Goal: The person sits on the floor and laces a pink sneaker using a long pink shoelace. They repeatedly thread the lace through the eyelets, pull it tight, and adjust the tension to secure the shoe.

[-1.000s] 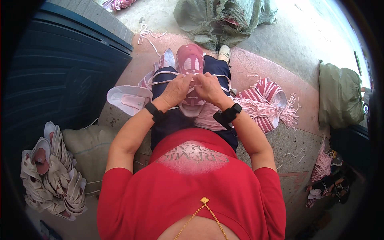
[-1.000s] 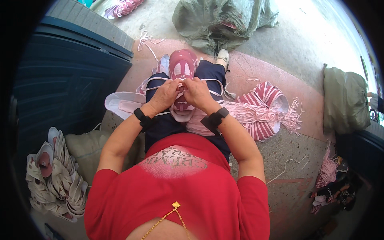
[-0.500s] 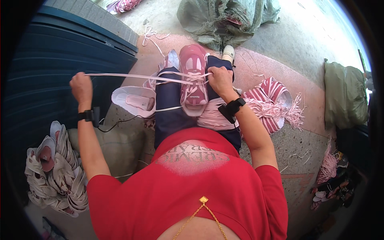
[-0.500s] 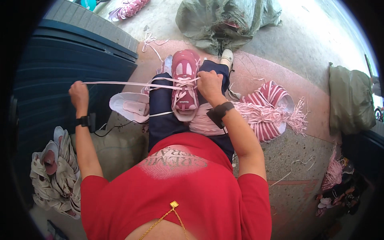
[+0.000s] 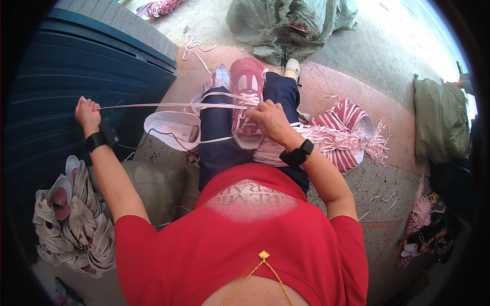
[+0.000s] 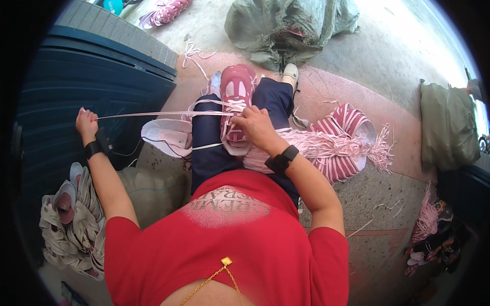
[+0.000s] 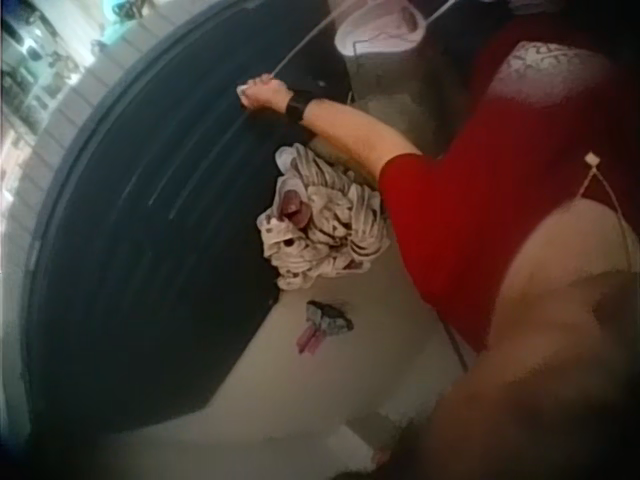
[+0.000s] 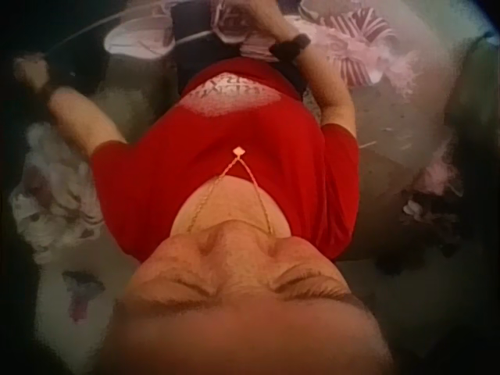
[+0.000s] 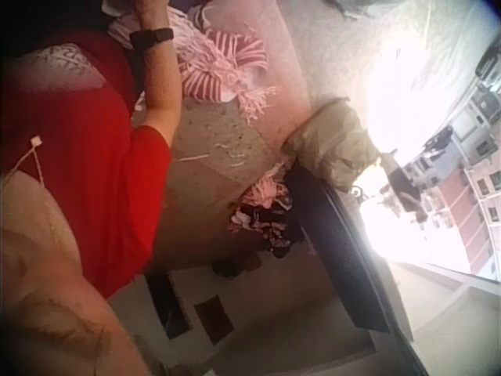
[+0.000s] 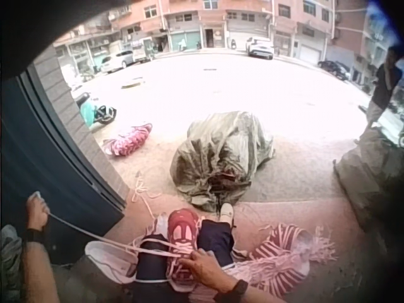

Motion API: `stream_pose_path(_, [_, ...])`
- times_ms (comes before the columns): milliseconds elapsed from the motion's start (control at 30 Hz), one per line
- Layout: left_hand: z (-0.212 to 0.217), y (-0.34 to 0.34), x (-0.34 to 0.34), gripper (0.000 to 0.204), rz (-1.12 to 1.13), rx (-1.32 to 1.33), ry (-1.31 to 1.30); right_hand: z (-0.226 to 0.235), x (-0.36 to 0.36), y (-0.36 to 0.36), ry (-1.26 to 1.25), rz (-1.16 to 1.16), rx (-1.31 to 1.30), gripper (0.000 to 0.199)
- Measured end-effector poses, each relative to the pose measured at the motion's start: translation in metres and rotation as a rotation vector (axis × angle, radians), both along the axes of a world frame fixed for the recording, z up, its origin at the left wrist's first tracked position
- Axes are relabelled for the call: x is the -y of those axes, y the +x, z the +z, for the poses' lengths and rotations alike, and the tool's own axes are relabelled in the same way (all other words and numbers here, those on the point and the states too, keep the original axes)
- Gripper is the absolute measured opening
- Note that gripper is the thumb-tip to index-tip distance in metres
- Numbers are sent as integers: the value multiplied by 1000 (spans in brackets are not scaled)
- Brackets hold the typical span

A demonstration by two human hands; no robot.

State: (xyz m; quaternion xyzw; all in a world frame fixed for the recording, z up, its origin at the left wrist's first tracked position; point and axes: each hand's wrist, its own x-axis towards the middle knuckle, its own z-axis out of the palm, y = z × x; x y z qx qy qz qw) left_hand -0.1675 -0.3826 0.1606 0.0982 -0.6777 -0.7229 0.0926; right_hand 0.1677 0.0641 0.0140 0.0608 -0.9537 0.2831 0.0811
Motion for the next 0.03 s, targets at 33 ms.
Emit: stream_pose_path(33, [-11, -3, -15, 30, 47, -29, -191, -1, 3, -1, 22, 30, 2, 37])
